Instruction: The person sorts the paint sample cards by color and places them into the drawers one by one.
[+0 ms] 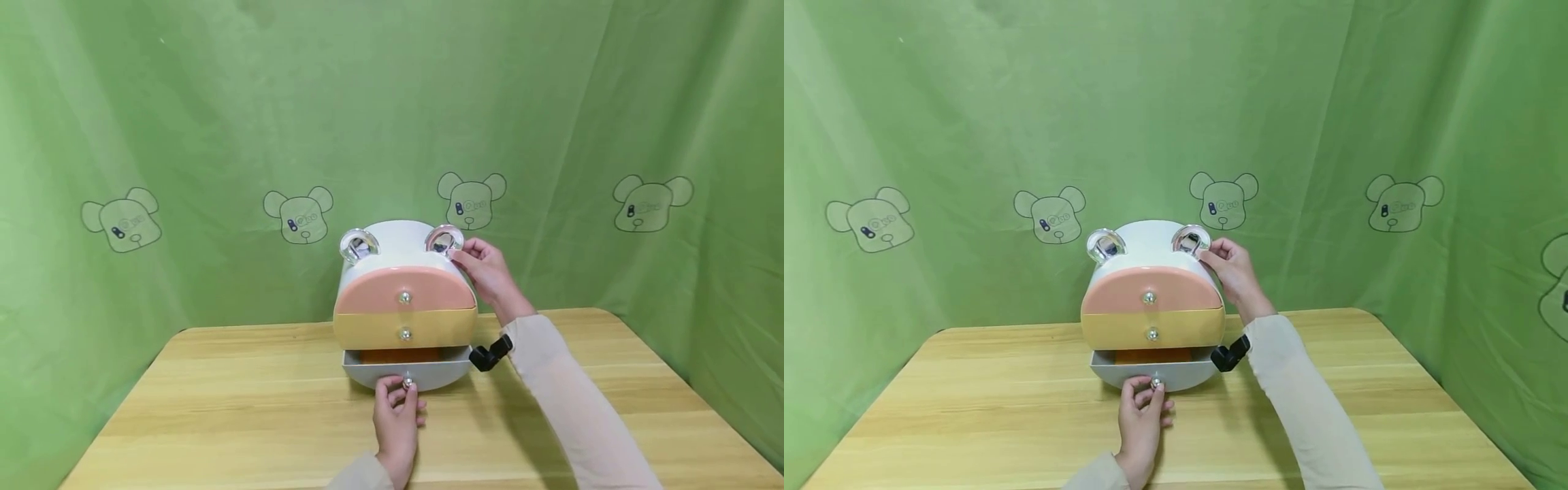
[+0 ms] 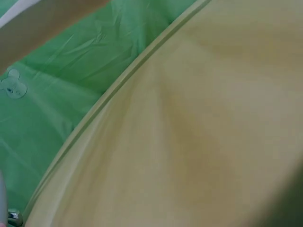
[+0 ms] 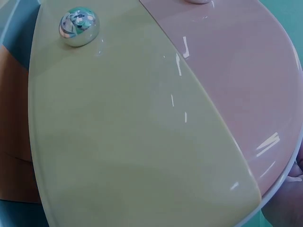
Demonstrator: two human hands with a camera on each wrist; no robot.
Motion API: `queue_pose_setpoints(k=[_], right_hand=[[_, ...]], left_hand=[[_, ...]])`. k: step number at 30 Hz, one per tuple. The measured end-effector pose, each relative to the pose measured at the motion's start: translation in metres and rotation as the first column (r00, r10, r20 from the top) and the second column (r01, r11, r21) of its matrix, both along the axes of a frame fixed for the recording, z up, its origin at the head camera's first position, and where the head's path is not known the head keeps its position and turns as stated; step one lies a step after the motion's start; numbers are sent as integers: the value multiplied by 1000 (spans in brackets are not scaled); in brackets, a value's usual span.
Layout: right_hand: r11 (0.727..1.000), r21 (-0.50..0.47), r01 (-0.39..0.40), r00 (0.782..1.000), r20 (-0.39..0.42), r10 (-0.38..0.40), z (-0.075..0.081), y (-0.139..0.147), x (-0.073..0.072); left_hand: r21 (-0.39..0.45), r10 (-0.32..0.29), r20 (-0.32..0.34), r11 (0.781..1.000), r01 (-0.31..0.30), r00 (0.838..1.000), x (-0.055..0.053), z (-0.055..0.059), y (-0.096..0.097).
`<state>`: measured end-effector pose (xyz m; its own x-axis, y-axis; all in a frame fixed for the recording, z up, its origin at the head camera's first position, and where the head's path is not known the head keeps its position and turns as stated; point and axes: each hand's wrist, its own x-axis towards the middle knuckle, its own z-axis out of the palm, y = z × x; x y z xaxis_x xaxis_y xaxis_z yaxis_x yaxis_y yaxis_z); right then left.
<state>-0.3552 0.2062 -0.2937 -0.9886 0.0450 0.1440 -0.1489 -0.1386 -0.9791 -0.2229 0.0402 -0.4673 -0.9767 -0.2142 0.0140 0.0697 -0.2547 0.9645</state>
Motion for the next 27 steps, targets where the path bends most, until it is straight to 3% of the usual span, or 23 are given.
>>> queue_pose_setpoints(k=[11, 20, 27], right_hand=[[999, -27, -32, 999, -23, 32, -2, 0, -1], [999, -7, -37, 999, -23, 37, -3, 1, -3], [999, -1, -39, 999, -15, 39, -6, 4, -5]], left_hand=[[-1, 15, -11, 1000, -15, 1000, -20, -1, 2], [-4, 37, -7, 999, -37, 999, -29, -4, 4], [-47, -16, -1, 999, 16, 1000, -29, -3, -8]])
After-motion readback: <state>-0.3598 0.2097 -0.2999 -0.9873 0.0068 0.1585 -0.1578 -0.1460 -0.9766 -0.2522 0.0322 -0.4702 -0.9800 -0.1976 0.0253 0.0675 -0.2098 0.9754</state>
